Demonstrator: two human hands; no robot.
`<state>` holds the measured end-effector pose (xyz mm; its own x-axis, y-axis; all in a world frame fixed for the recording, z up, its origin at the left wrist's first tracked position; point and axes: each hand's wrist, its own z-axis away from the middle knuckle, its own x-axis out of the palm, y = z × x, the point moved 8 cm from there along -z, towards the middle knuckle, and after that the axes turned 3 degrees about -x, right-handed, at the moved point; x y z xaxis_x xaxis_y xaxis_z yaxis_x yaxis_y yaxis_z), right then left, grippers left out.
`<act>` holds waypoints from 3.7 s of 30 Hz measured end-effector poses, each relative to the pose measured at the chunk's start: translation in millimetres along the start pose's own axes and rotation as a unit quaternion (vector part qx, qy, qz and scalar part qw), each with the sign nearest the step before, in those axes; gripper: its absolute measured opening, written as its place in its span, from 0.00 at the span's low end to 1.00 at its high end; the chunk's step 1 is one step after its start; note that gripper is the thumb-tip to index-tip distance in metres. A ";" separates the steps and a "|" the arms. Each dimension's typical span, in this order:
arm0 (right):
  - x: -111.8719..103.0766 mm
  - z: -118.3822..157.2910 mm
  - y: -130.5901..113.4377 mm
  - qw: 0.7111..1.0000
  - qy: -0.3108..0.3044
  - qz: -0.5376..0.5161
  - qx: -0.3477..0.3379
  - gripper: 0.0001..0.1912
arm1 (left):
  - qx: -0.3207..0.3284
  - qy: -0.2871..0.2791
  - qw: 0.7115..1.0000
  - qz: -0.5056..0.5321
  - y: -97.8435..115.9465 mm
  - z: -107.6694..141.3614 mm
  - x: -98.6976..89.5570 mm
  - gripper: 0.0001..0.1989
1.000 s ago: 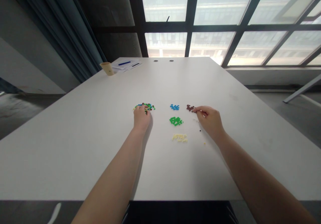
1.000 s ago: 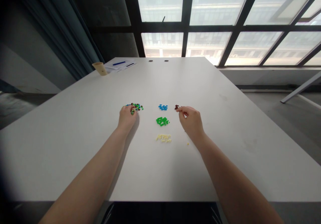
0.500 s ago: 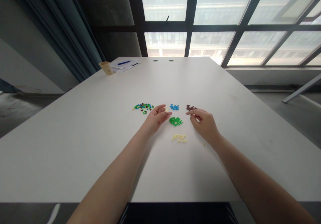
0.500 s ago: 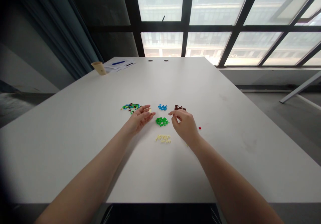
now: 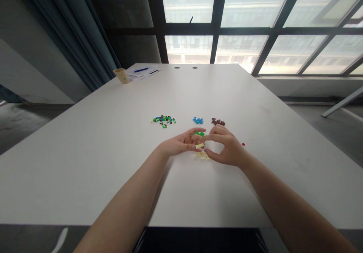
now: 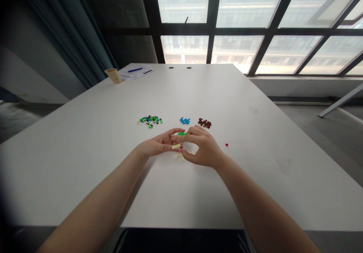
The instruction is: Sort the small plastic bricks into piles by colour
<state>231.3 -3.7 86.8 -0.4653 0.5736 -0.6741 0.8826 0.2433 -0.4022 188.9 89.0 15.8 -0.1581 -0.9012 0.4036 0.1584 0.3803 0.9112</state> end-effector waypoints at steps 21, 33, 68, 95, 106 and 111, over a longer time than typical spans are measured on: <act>0.2 1.4 2.0 0.997 0.040 0.060 0.007 0.05 | -0.012 0.003 0.999 0.047 -14.6 -9.3 -0.3 0.25; 0.4 1.2 0.2 0.996 0.040 0.078 -0.001 0.06 | -0.012 -0.004 0.999 0.040 -18.1 -10.3 -6.5 0.23; -32.1 12.8 39.2 0.964 0.153 0.111 0.188 0.21 | 0.042 0.600 0.599 -0.528 41.7 58.4 -121.8 0.09; -19.4 11.2 44.0 0.968 0.103 0.115 0.199 0.21 | 0.011 0.557 0.604 -0.570 34.3 48.7 -124.5 0.06; -17.6 5.2 24.7 0.981 0.117 0.087 0.126 0.15 | 0.162 0.400 0.838 -0.332 31.6 16.7 -33.4 0.07; -11.2 1.6 11.8 0.991 0.105 0.055 0.056 0.02 | 0.173 0.327 0.901 -0.226 22.0 8.6 -11.1 0.09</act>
<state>246.8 -8.5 88.6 -0.3323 0.7443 -0.5793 0.9091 0.0892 -0.4069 185.8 109.1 32.0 0.4965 -0.8668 -0.0469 -0.1084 -0.1156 0.9874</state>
